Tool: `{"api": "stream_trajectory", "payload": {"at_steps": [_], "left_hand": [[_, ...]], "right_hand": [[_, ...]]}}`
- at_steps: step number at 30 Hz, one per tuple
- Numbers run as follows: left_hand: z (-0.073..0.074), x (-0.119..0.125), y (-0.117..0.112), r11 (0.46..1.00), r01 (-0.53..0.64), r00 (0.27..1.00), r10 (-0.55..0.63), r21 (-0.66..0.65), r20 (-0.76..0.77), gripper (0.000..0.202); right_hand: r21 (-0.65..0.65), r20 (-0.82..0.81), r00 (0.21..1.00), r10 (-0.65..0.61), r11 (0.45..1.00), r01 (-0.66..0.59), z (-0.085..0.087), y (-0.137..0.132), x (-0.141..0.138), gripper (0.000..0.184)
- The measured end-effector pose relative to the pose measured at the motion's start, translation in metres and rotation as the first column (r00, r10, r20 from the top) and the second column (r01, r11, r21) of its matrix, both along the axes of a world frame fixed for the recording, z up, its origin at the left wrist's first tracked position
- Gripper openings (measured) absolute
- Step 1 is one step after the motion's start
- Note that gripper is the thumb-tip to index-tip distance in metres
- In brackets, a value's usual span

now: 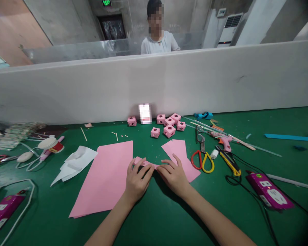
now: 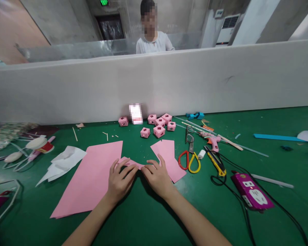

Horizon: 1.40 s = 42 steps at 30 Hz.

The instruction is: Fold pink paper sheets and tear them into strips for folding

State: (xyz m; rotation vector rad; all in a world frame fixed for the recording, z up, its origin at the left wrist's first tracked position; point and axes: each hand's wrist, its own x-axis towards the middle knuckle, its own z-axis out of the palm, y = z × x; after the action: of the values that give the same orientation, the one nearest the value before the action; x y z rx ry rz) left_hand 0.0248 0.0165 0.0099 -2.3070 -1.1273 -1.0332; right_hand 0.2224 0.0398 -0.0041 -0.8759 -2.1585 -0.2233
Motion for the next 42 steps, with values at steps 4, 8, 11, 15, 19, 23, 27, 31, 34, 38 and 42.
{"api": "stream_trajectory", "payload": {"at_steps": [4,8,11,15,19,23,27,31,34,38,42], "left_hand": [[0.001,0.008,-0.003,1.0,-0.003,1.0,0.003,-0.009,-0.011,0.02],[0.001,0.007,0.0,1.0,-0.024,0.999,0.024,-0.015,0.031,0.012],[0.002,0.002,0.003,0.999,-0.039,0.998,0.04,-0.023,0.05,0.012],[0.004,-0.004,0.006,0.997,-0.074,0.997,0.075,-0.019,0.028,0.012],[0.008,-0.017,0.012,0.992,-0.128,0.992,0.128,0.018,0.004,0.013],[0.009,-0.035,0.02,0.977,-0.21,0.977,0.208,0.036,0.055,0.014],[0.007,-0.038,0.019,0.978,-0.196,0.974,0.187,0.066,0.125,0.017],[0.005,-0.022,0.013,0.996,-0.079,0.997,0.08,0.051,-0.019,0.035],[0.001,-0.014,0.012,0.998,-0.056,0.993,0.055,0.0,-0.107,0.035],[-0.007,-0.016,0.015,0.999,-0.023,0.996,0.02,-0.033,-0.084,0.018],[-0.009,-0.014,0.012,0.999,0.021,0.999,-0.022,-0.034,-0.049,0.014]], "right_hand": [[-0.005,0.017,1.0,0.01,1.0,-0.01,-0.003,-0.004,-0.005,0.011],[-0.03,0.004,1.0,-0.005,1.0,0.005,-0.003,-0.002,-0.002,0.011],[-0.029,-0.012,1.0,-0.013,0.999,0.012,0.0,0.0,0.001,0.01],[-0.033,-0.026,0.999,-0.029,0.999,0.028,0.003,0.005,0.008,0.011],[-0.052,-0.055,0.995,-0.086,0.995,0.084,0.008,0.015,0.022,0.01],[-0.045,-0.097,0.981,-0.166,0.986,0.162,0.016,0.023,0.037,0.009],[-0.006,-0.085,0.976,-0.202,0.979,0.202,0.02,0.022,0.038,0.009],[-0.013,-0.011,0.995,-0.103,0.995,0.103,0.013,0.015,0.026,0.011],[-0.043,0.015,1.0,-0.022,0.999,0.023,0.01,0.012,0.021,0.013],[-0.073,0.001,1.0,-0.004,0.997,0.004,0.011,0.012,0.02,0.01],[-0.043,-0.031,0.999,-0.02,0.999,0.019,0.013,0.007,0.014,0.012]]}}
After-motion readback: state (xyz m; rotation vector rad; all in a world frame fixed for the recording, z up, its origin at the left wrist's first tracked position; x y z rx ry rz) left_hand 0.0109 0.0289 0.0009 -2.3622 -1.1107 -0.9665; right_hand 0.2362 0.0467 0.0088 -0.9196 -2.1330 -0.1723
